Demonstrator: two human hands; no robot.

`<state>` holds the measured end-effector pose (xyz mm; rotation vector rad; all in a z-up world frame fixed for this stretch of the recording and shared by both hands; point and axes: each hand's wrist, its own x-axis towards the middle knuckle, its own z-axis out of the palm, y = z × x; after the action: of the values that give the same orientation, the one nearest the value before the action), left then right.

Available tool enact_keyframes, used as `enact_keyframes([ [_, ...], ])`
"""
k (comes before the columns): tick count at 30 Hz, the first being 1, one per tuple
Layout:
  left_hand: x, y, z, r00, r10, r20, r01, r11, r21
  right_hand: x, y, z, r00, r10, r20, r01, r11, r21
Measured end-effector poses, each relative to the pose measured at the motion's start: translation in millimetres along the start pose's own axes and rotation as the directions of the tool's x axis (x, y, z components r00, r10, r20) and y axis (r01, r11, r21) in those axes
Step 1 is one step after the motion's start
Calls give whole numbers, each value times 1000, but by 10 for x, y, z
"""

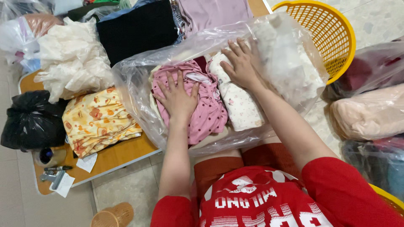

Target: The person places folded clothes into a large clear plastic bag on a table, including pink polka-dot fabric, black pants, white shorts, and patterned fabric. The person then ties the bag closed.

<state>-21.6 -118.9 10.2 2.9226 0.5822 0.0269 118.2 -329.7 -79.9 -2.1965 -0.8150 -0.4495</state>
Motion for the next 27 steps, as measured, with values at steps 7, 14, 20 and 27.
enact_keyframes([
  [7,421,177,-611,991,-23,-133,-6,978,-210,17,-88,-81,1000,6,-3,-6,998,-67],
  [14,1459,130,-461,888,148,-435,-195,979,-66,29,-139,-177,1000,17,21,-15,994,-108],
  [20,2165,118,-139,989,-66,-131,65,998,-14,-12,-46,73,995,94,-25,-93,995,29],
  [27,2394,213,87,932,-342,121,334,939,84,22,-128,91,988,120,-99,-104,983,151],
])
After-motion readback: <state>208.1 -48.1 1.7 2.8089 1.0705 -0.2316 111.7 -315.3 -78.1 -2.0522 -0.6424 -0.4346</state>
